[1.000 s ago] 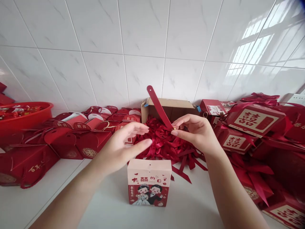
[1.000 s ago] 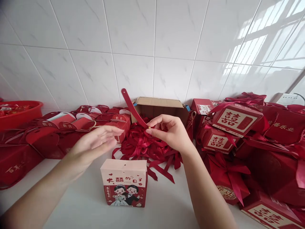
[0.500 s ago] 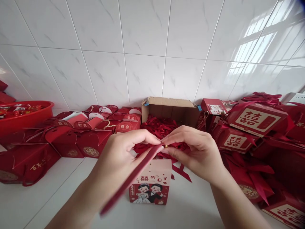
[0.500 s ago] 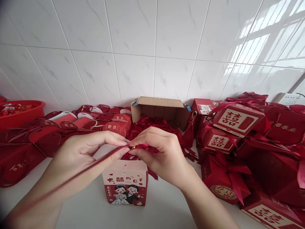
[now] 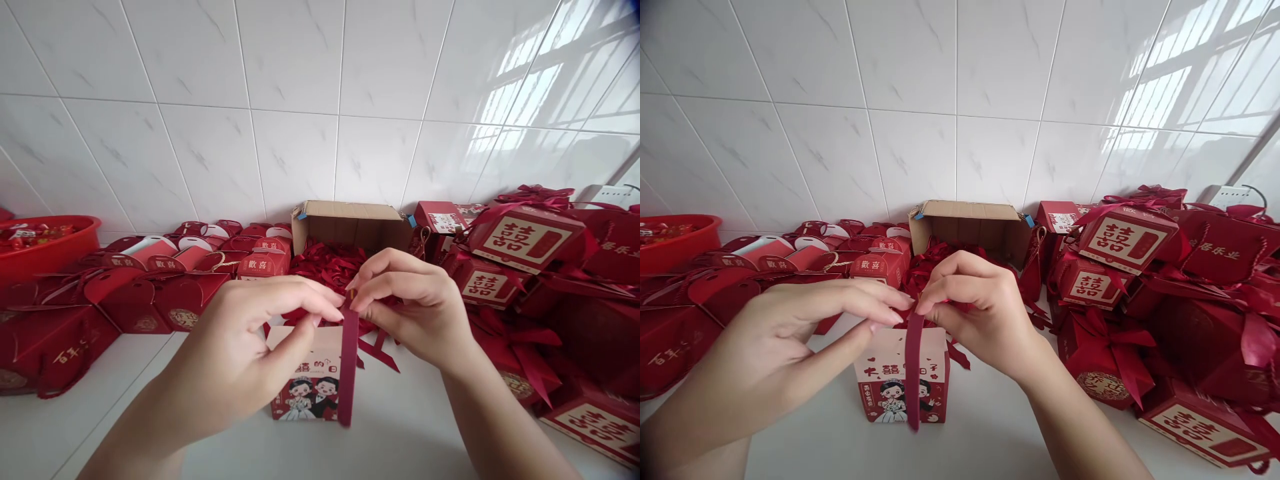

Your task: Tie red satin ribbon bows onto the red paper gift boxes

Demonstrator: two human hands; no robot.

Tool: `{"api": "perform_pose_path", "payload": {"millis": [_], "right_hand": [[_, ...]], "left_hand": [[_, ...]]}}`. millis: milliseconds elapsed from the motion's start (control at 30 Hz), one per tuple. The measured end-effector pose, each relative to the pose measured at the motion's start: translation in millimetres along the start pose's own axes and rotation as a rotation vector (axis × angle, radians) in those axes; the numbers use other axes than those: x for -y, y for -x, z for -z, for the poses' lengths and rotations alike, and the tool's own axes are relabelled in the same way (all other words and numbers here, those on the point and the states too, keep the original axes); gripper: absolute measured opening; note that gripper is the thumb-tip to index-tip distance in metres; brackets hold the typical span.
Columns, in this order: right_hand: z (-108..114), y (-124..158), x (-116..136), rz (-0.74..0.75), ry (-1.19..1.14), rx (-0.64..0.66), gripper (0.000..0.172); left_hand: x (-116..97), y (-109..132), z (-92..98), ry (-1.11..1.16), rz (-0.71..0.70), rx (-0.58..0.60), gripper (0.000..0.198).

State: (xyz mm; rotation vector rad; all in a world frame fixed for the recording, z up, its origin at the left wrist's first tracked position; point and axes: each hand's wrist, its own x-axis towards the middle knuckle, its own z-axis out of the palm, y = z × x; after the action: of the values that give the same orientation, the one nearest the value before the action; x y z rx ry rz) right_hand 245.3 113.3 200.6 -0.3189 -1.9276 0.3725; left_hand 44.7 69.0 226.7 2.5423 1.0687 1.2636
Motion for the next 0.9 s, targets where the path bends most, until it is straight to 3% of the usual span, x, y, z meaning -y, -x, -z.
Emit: {"api": "perform_pose_path", "payload": {"millis": [200,400,533,733,900], "right_hand": [[1.4,-0.9,4.3,0.062,-0.018,0.048,0.008],[-0.1,-1.4,9.6,0.142,-0.035,0.076,0.008],[0.6,0.0,10.1,0.183,-0.004,0.057,0.009],[2.7,0.8,10.4,0.179,0.023,0.106,0.014],[4.4,1.0,9.5,0.179,0.098,0.1,0.017]], "left_hand": [[-0.7,1.3,-3.9,-0.029,-0.061,-0.128,0.022],[-1.9,3.0,-10.8,0.059,-0.138,-0.106,0.025],[-4.6,2.6,-10.1,0.095,-0.074,-0.095,0.023],[-5.3,0.8,-9.5,0.188,0.129,-0.006,0.02],[-0.6,1.3,-13.1,0.222,0.149,-0.006,0.017]]}}
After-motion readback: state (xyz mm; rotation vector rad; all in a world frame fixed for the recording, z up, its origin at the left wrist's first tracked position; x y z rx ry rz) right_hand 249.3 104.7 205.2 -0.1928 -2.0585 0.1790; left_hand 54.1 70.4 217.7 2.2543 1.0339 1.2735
